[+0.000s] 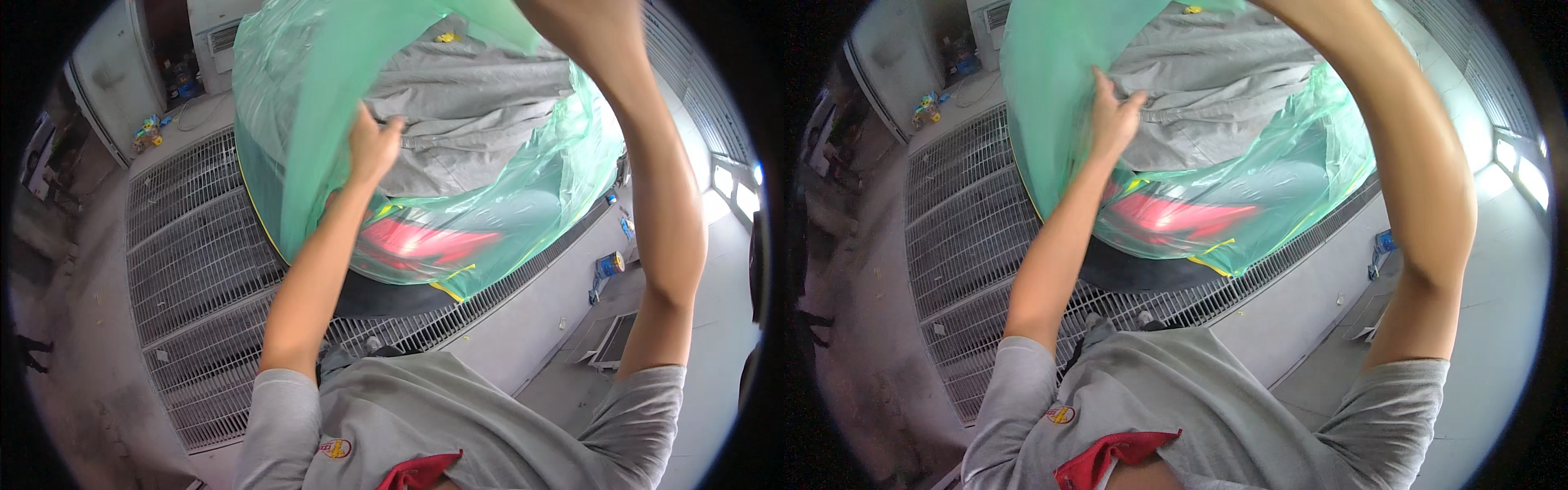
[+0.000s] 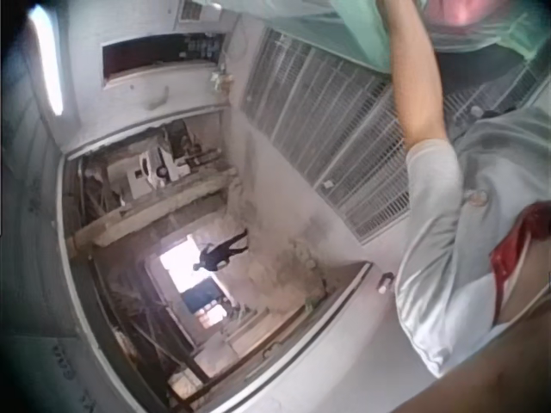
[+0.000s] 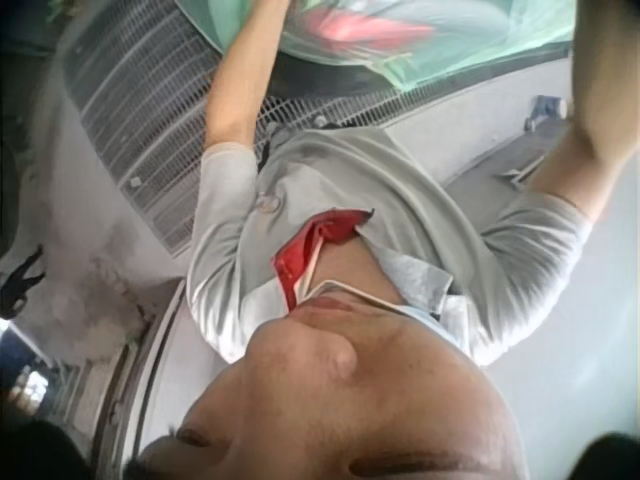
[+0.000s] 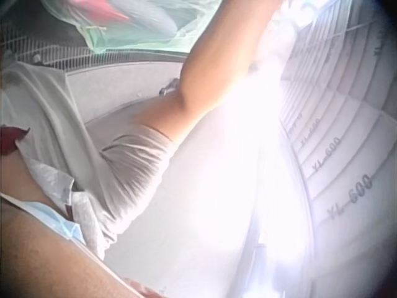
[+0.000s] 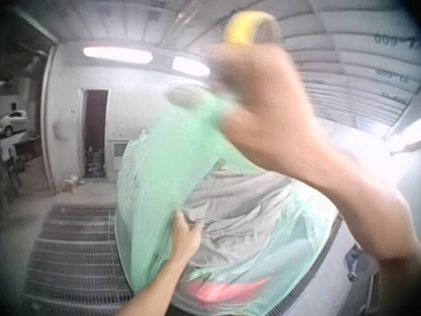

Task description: The person covers the rear of a car with a green plastic sheet and secures it using yellow masking tape. They smooth the plastic, apply tape along the edges, and add additional tape strips to hold the sheet in place around the taillights and trunk.

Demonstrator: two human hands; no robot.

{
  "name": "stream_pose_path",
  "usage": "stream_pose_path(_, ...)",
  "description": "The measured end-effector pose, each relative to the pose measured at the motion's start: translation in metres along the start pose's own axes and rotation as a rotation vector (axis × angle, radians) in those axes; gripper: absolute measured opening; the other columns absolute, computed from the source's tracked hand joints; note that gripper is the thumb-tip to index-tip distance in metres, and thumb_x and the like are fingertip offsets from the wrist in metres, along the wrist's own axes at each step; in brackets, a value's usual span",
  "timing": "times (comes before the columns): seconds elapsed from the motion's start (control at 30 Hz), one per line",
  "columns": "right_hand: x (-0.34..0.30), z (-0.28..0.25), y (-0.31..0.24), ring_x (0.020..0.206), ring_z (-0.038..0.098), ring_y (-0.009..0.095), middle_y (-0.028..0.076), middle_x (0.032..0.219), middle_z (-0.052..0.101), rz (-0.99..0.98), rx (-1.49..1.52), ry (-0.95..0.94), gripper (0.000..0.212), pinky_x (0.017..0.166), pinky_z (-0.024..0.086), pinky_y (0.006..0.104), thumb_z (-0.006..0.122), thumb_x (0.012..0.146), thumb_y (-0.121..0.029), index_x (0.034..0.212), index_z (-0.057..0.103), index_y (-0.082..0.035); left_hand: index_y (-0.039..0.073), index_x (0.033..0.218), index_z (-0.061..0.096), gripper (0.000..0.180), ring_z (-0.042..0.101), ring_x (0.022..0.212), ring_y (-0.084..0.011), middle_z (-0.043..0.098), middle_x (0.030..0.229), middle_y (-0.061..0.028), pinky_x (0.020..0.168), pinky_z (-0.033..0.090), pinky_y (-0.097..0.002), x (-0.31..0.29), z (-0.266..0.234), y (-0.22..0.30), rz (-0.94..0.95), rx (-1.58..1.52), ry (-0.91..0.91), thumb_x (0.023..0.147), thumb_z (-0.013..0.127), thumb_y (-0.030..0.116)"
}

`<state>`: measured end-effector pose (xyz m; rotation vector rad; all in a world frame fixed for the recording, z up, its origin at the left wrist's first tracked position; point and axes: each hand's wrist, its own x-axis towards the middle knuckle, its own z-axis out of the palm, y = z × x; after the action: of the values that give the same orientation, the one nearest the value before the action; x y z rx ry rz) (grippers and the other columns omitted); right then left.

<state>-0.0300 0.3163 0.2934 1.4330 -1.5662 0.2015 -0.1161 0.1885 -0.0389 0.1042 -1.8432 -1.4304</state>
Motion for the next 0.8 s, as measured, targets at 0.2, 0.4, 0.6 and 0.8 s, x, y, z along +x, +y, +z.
stream_pose_path(0.2, -0.138, -0.060, 0.017, 0.075, 0.062, 0.025, 0.011, 0.082, 0.065, 0.053, -0.192, -0.010, 0.015, 0.071, 0.049, 0.0320, 0.071, 0.078, 0.001, 0.083, 0.058, -0.005, 0.000, 0.146, 0.050, 0.063, 0.055, 0.131, -0.0356, 0.055, 0.146, -0.0242, 0.111, 0.043, -0.0482, -0.104, 0.016, 0.071, -0.073, -0.025, -0.746, 0.103, 0.061, 0.045)
stream_pose_path(0.4, -0.233, -0.125, 0.012, 0.069, 0.060, 0.030, 0.015, 0.076, 0.062, -0.010, -0.446, -0.183, 0.034, 0.065, 0.048, 0.0362, 0.068, 0.064, 0.019, 0.072, 0.044, -0.003, 0.001, 0.157, 0.033, 0.088, 0.045, 0.145, -0.0342, 0.044, 0.157, -0.0224, 0.119, 0.040, -0.0491, -0.195, -0.068, 0.065, -0.839, -1.165, -0.708, 0.093, 0.078, 0.040)
stream_pose_path(0.6, -0.281, -0.137, 0.052, 0.074, 0.062, 0.029, 0.014, 0.081, 0.066, 0.132, -0.465, -0.208, 0.029, 0.067, 0.047, 0.0369, 0.070, 0.064, 0.019, 0.076, 0.053, -0.002, -0.009, 0.130, 0.048, 0.046, 0.055, 0.129, -0.0286, 0.058, 0.131, -0.0207, 0.114, 0.045, -0.0436, -0.126, -0.029, 0.045, -1.016, -1.477, -0.040, 0.105, 0.055, 0.029)
stream_pose_path(0.8, -0.267, -0.123, 0.065, 0.091, 0.064, 0.034, 0.016, 0.095, 0.066, 0.799, -0.088, -0.972, 0.058, 0.083, 0.048, 0.0422, 0.095, 0.066, -0.030, 0.101, 0.062, 0.002, -0.005, 0.112, 0.056, 0.020, 0.065, 0.110, -0.0249, 0.066, 0.117, -0.0141, 0.102, 0.051, -0.0398, -0.084, -0.015, 0.052, -0.931, -1.509, 0.184, 0.097, 0.043, 0.001)
